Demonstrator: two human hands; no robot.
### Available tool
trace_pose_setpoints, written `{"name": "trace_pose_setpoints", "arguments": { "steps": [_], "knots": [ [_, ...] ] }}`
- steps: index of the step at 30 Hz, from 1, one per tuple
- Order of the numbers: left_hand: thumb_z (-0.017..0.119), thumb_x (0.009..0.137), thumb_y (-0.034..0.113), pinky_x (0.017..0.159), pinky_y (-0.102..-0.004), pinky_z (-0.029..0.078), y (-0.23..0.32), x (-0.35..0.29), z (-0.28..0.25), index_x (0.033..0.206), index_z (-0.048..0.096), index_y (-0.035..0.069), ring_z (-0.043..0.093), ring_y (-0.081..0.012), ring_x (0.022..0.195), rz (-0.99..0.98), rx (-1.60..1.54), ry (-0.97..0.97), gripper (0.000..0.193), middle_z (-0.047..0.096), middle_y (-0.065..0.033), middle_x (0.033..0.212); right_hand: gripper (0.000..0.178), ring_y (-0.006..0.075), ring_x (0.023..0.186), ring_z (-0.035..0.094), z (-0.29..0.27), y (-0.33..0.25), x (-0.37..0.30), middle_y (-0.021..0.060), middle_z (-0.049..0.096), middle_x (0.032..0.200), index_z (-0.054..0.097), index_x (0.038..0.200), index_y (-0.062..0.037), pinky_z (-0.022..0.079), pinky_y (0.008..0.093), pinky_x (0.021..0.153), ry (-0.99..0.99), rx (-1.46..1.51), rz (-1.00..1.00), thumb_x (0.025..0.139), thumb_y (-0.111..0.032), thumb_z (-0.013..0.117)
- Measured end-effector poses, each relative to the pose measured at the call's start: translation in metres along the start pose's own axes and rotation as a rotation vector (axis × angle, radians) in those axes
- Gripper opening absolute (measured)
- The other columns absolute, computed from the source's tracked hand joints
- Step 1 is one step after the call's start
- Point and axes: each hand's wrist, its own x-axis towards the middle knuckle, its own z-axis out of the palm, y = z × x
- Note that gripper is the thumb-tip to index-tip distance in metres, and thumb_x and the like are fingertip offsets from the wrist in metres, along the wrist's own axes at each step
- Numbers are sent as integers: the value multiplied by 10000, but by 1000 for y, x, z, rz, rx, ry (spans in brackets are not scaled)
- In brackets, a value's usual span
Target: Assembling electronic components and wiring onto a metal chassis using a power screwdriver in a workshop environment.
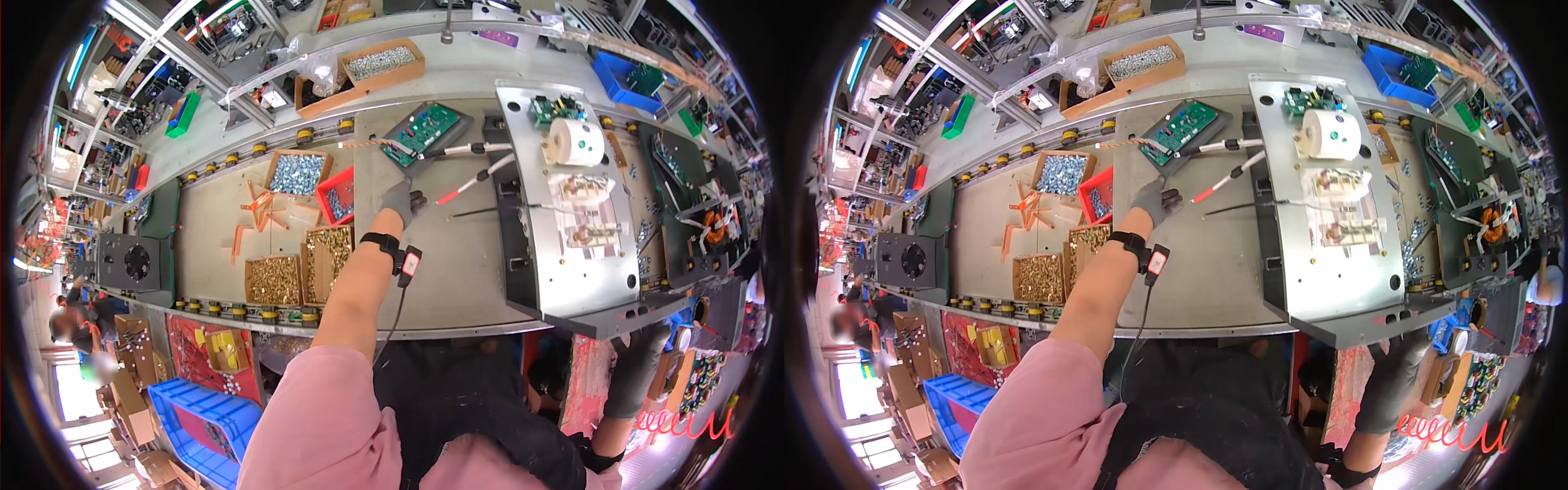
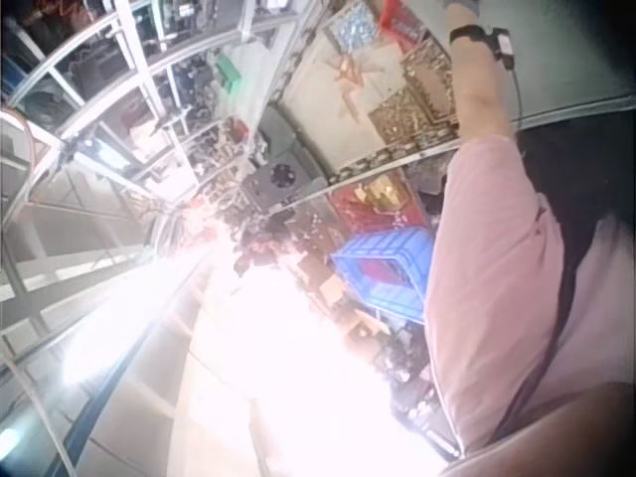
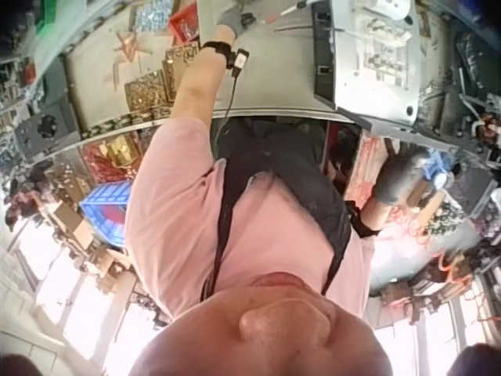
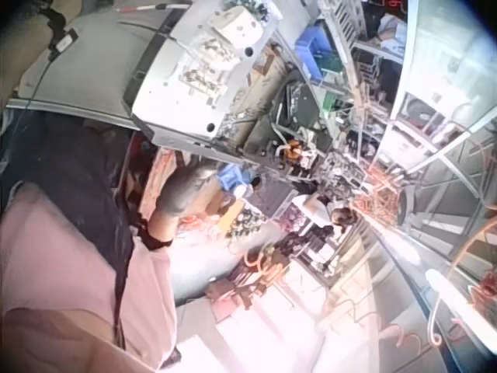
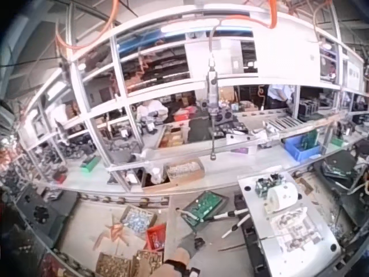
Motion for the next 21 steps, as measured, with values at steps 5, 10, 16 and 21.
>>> {"name": "trace_pose_setpoints", "arguments": {
  "steps": [5, 10, 16, 21],
  "knots": [
    [462, 925, 212, 630, -396, 538, 23, 64, 5, 1025, 497, 34, 608, -267, 832, 9, -136, -6, 207, 572, -152, 976, 467, 181, 1063, 509, 44, -15, 21, 91, 529, 1146, 460, 1230, -28, 412, 327, 900, 82, -92, 67, 863, -300, 556],
    [519, 855, 208, 703, -384, 517, 63, 108, -56, 1053, 530, 46, 613, -267, 857, 127, -41, 92, 257, 599, -138, 956, 418, 161, 981, 542, -3, -57, 76, 66, 537, 1113, 487, 1181, 1, 451, 311, 840, -147, -317, 164, 806, -177, 543],
    [583, 774, 213, 809, -373, 484, 102, 80, -93, 1114, 556, 76, 608, -280, 915, 253, 127, 218, 367, 625, -125, 955, 573, 208, 907, 596, -35, -122, 243, 155, 554, 1165, 461, 1232, 5, 508, 338, 778, -404, -647, 274, 659, -4, 474],
    [553, 812, 261, 885, -392, 453, 91, 10, -49, 1244, 483, 158, 555, -344, 1046, 661, 1030, 759, 450, 586, -153, 1072, 584, 139, 716, 579, -9, -138, 392, 81, 605, 1071, 449, 1268, -37, 505, 253, 603, -414, -1180, 138, 699, 90, 422]
  ]
}}
